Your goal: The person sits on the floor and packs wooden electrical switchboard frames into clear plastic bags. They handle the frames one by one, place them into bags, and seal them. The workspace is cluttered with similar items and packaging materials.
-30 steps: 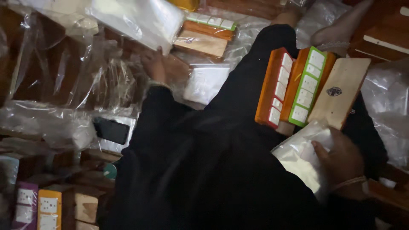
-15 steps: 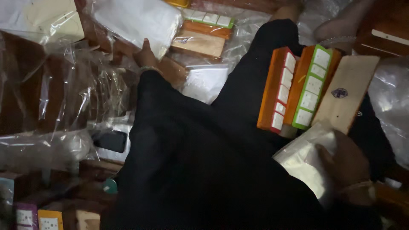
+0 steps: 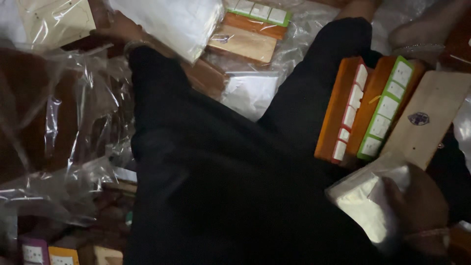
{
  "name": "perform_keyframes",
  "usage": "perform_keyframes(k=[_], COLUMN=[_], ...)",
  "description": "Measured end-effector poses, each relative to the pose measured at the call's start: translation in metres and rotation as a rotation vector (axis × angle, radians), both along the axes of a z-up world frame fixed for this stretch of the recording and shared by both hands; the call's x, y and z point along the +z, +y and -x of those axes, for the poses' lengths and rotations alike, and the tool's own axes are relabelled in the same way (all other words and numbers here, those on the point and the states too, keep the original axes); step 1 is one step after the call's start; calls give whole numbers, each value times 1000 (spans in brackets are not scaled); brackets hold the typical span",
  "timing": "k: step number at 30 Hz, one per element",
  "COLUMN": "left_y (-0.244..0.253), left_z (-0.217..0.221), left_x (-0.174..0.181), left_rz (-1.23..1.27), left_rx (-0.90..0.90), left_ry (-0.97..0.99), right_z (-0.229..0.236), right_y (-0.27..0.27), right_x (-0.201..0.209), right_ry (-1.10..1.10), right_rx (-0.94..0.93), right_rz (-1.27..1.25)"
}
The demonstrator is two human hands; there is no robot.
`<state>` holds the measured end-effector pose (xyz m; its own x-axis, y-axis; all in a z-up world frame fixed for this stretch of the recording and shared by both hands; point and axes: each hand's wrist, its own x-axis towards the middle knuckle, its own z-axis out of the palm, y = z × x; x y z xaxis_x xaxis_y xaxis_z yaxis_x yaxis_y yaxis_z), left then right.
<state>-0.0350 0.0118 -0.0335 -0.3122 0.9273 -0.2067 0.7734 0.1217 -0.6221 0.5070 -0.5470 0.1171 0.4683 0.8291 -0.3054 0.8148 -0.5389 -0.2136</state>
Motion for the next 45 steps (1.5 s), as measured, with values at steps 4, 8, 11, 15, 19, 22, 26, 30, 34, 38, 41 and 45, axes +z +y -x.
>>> perform_keyframes(k=[4,8,11,15,19,22,26,30,34,38,41,45], left_y=[5,-10,-32,-50,-37,-26,-30,-27,-35,-71,-110,-144], left_z=[0,-14,-43,-60,-56,-59,-57,-70,-112,-148,-161,-150], left_x=[-23,-48,-64,-81,-87,-88,-83,-56,-4,58,89,111], left_rz=[-317,-794,-876,-875,-949,-958,-891,-888,-914,-947,-838,-457], left_rx=[142,301,413,545,643,749,710,793,831,495,381,149], left_ry=[-97,-891,-1203,-1160,-1333,-1848,-2553,-2414,-2438,-2532,-2368,-2021], right_z=[1,2,4,7,10,10,6,4,2,0,1,1], right_y=[-3,-3,1,7,13,10,9,8,8,7,2,-4], right_x=[-4,-2,1,9,14,15,9,3,3,7,8,7], right_ry=[-60,-81,-65,-27,-1,49,-1,-41,-15,68,69,74], right_rx=[32,-8,29,-7,-38,-62,-28,24,1,-52,-8,24], right_rz=[-6,75,23,50,44,-4,-17,-106,-61,-61,-55,-171])
